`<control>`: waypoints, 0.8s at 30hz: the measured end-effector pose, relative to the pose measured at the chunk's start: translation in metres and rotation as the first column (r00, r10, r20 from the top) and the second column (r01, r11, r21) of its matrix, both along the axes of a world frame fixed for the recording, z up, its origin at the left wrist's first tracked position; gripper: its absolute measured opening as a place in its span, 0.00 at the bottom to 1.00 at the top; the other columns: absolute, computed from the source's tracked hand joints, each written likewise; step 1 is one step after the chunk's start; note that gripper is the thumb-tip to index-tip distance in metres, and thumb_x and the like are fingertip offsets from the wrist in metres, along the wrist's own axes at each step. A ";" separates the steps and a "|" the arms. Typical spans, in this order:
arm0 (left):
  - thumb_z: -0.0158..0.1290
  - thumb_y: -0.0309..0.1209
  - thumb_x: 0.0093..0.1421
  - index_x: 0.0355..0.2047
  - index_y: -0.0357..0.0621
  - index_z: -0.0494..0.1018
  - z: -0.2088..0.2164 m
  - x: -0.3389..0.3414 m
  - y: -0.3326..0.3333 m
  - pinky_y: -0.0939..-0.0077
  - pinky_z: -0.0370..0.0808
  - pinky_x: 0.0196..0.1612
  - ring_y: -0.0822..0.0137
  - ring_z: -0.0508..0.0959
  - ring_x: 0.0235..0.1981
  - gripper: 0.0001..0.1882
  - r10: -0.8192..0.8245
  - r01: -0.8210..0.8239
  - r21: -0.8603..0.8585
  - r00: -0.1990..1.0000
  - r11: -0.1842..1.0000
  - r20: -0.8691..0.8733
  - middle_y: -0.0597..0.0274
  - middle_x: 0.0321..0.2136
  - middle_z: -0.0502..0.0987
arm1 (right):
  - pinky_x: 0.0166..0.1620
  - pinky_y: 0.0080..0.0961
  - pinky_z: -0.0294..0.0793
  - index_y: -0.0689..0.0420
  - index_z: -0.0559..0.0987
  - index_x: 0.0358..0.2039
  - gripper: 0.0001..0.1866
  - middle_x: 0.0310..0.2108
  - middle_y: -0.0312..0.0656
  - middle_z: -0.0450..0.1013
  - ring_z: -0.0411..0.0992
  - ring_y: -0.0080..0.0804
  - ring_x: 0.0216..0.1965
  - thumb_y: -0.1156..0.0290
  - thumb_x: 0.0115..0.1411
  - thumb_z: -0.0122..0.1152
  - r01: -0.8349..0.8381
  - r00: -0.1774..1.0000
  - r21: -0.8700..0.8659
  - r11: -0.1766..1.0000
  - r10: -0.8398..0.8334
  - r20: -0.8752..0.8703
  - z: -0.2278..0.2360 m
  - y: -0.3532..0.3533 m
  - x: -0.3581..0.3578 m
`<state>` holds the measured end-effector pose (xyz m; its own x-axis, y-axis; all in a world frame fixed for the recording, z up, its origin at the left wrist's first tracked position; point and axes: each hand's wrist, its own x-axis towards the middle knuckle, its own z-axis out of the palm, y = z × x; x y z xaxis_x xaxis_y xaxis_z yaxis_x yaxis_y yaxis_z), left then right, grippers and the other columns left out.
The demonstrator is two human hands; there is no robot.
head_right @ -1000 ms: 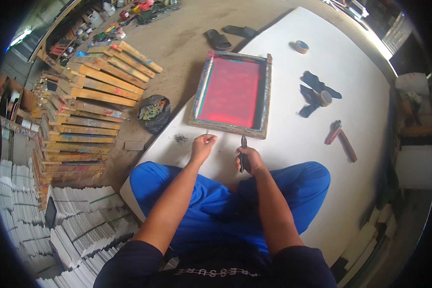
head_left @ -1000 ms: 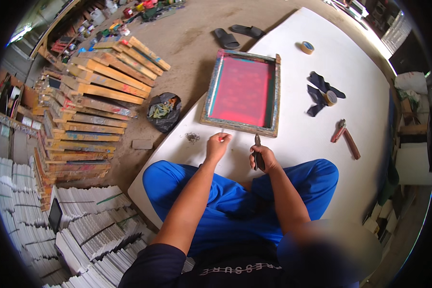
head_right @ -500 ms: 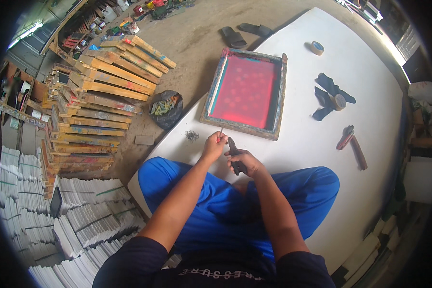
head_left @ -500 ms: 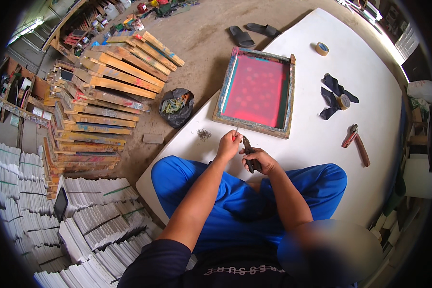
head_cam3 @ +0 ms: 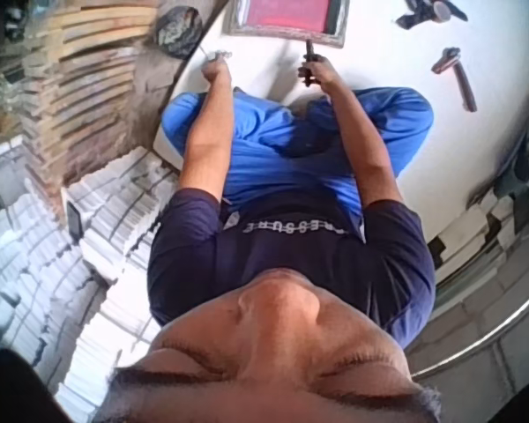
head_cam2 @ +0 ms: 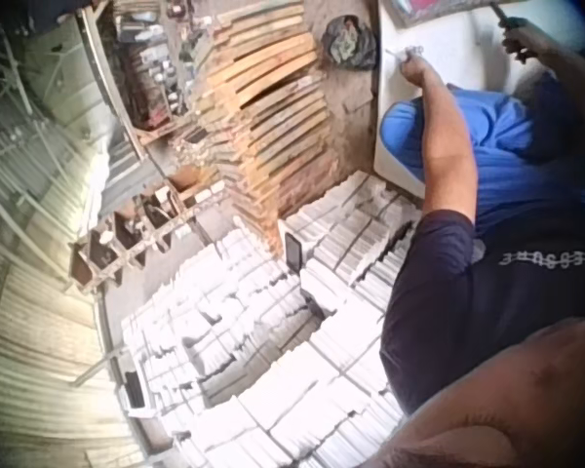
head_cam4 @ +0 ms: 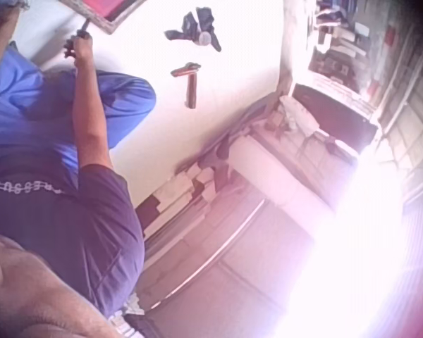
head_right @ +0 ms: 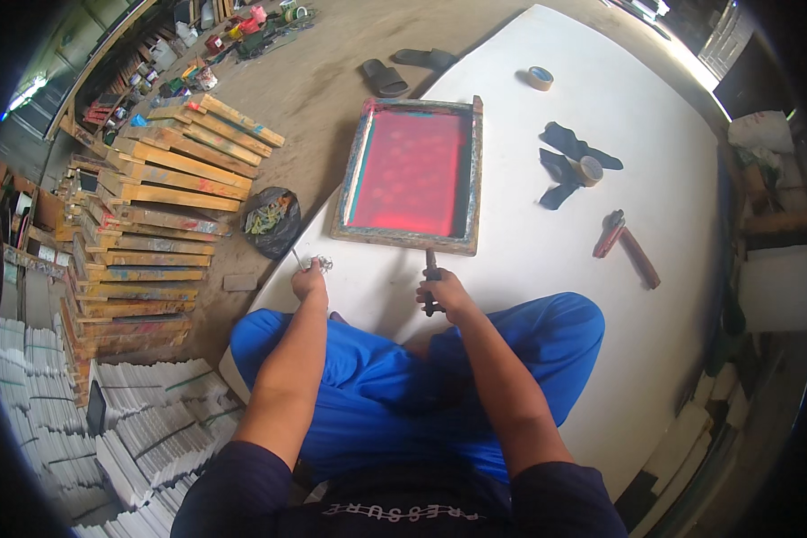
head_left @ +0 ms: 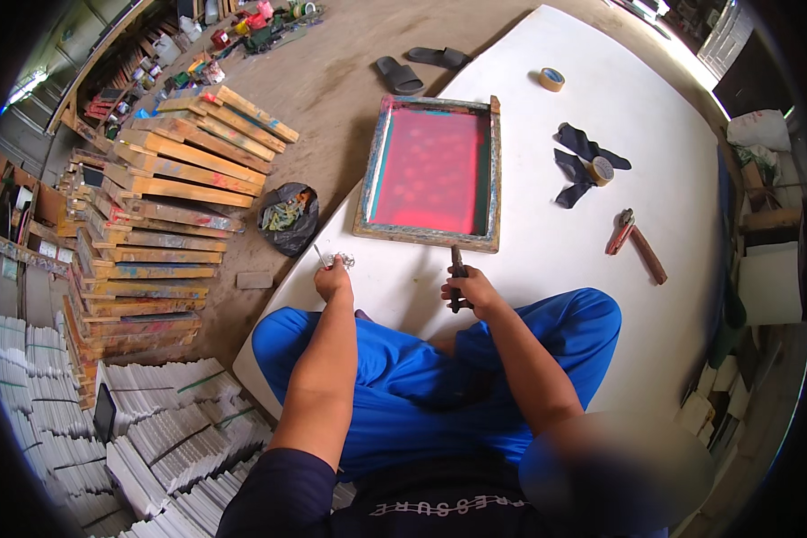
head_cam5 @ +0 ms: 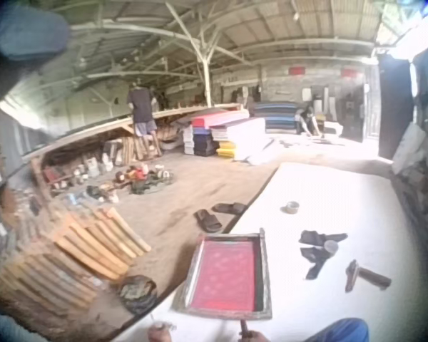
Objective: The person sits cross-legged on the floor and uses a small metal tool to scrape or clean the edge of a rectangular screen printing frame with a red mesh. The person repeatedly works along the frame's perimeter, occasionally pausing to adjust their grip.
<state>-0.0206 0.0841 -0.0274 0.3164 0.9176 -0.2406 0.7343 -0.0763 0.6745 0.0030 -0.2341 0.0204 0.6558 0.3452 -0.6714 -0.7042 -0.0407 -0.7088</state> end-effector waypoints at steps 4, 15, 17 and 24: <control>0.64 0.44 0.59 0.32 0.39 0.81 0.010 0.010 -0.020 0.59 0.79 0.41 0.50 0.85 0.35 0.18 -0.249 0.244 0.067 0.966 0.967 0.070 0.48 0.32 0.84 | 0.35 0.40 0.80 0.60 0.71 0.52 0.16 0.34 0.46 0.77 0.79 0.37 0.32 0.68 0.66 0.58 0.141 0.990 -0.101 0.985 -0.137 0.043 -0.024 -0.016 0.010; 0.61 0.41 0.61 0.41 0.46 0.80 0.023 0.003 -0.085 0.58 0.78 0.48 0.50 0.82 0.44 0.15 -0.765 0.729 0.271 0.643 0.628 0.041 0.55 0.43 0.83 | 0.27 0.43 0.80 0.60 0.72 0.44 0.13 0.30 0.46 0.77 0.78 0.37 0.26 0.63 0.68 0.56 0.249 0.967 -0.180 0.952 -0.254 -0.005 -0.029 -0.019 0.022; 0.61 0.42 0.61 0.42 0.46 0.80 0.022 0.004 -0.083 0.58 0.78 0.47 0.50 0.82 0.44 0.15 -0.759 0.720 0.280 0.649 0.635 0.052 0.55 0.43 0.83 | 0.26 0.43 0.80 0.60 0.72 0.44 0.13 0.29 0.46 0.76 0.78 0.37 0.26 0.63 0.68 0.56 0.255 0.965 -0.202 0.946 -0.262 -0.011 -0.027 -0.016 0.023; 0.60 0.43 0.61 0.42 0.46 0.80 0.031 0.008 -0.093 0.58 0.78 0.45 0.51 0.82 0.42 0.15 -0.755 0.732 0.209 0.653 0.649 0.056 0.56 0.42 0.83 | 0.27 0.46 0.79 0.64 0.71 0.46 0.15 0.28 0.50 0.74 0.76 0.42 0.24 0.65 0.67 0.57 0.291 0.953 -0.275 0.917 -0.303 -0.003 -0.037 -0.008 0.031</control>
